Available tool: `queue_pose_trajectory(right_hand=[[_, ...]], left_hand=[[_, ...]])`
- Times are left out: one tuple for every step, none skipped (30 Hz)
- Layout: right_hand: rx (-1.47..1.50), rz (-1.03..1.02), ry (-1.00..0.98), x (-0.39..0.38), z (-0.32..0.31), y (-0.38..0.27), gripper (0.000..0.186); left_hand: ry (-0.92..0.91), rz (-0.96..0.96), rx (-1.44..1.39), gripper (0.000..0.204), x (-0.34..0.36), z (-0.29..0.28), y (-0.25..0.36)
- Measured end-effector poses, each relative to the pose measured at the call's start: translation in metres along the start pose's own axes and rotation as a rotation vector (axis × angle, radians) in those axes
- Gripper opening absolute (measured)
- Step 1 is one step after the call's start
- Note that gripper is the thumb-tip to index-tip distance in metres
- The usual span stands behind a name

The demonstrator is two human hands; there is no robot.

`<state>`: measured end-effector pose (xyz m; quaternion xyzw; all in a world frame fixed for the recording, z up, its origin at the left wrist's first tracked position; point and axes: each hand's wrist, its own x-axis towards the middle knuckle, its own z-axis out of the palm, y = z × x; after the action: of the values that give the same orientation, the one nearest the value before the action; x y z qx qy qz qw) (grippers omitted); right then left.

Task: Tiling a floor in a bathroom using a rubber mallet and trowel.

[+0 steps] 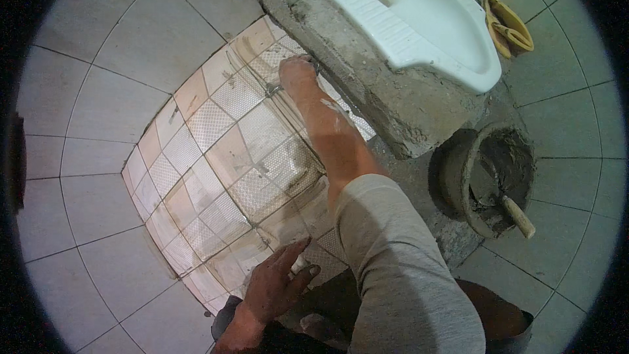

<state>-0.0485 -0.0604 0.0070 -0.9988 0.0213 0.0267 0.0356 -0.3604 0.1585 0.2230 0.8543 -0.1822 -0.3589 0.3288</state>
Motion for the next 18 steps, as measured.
queue_pose_trajectory(right_hand=[[0.011, 0.019, 0.029, 0.001, 0.003, 0.0, 0.028], [0.043, 0.043, 0.023, 0.001, 0.004, 0.0, 0.027], [0.076, 0.069, 0.017, 0.0, 0.005, 0.0, 0.026], [0.115, 0.103, -0.024, -0.001, 0.006, 0.001, 0.026], [0.134, 0.101, -0.002, -0.003, 0.005, 0.002, 0.026], [0.16, 0.104, -0.018, -0.007, 0.004, 0.003, 0.026], [0.187, 0.105, -0.029, -0.011, 0.003, 0.004, 0.026], [0.19, 0.105, -0.04, -0.014, 0.002, 0.005, 0.027], [0.195, 0.105, -0.047, -0.018, 0.002, 0.005, 0.028], [0.195, 0.109, -0.022, -0.022, 0.003, 0.005, 0.028], [0.111, 0.121, -0.001, -0.025, 0.004, 0.003, 0.028], [0.023, 0.135, 0.053, -0.027, 0.006, 0.002, 0.029], [-0.057, 0.137, 0.05, -0.028, 0.009, 0.001, 0.029], [-0.014, 0.147, 0.061, -0.029, 0.011, 0.001, 0.03], [0.036, 0.144, 0.017, -0.029, 0.013, 0.001, 0.032], [0.084, 0.146, -0.036, -0.029, 0.015, 0.002, 0.035], [0.086, 0.121, -0.043, -0.031, 0.016, 0.004, 0.035], [0.086, 0.102, -0.062, -0.034, 0.017, 0.006, 0.035]], left_hand=[[0.019, 0.023, 0.018, 0.053, 0.002, 0.002, -0.002], [0.034, 0.046, 0.037, 0.053, 0.003, 0.003, -0.003], [0.008, 0.013, 0.043, 0.053, 0.003, 0.005, -0.005], [-0.018, -0.018, 0.052, 0.053, 0.003, 0.006, -0.006], [-0.037, -0.049, 0.067, 0.053, 0.004, 0.006, -0.008], [-0.037, -0.052, 0.078, 0.053, 0.005, 0.006, -0.01], [-0.032, -0.055, 0.089, 0.053, 0.005, 0.007, -0.011], [-0.043, -0.083, 0.099, 0.052, 0.006, 0.008, -0.013], [-0.039, -0.081, 0.086, 0.053, 0.007, 0.009, -0.014], [-0.051, -0.101, 0.075, 0.053, 0.008, 0.009, -0.016], [-0.072, -0.139, 0.068, 0.053, 0.008, 0.01, -0.017], [-0.058, -0.103, 0.079, 0.053, 0.009, 0.011, -0.019], [-0.054, -0.082, 0.095, 0.053, 0.01, 0.011, -0.02], [-0.05, -0.062, 0.111, 0.054, 0.011, 0.012, -0.02], [-0.053, -0.053, 0.103, 0.053, 0.011, 0.013, -0.021], [-0.055, -0.045, 0.095, 0.052, 0.012, 0.014, -0.022], [-0.061, -0.045, 0.09, 0.052, 0.013, 0.015, -0.022], [-0.066, -0.048, 0.079, 0.052, 0.013, 0.016, -0.023]])
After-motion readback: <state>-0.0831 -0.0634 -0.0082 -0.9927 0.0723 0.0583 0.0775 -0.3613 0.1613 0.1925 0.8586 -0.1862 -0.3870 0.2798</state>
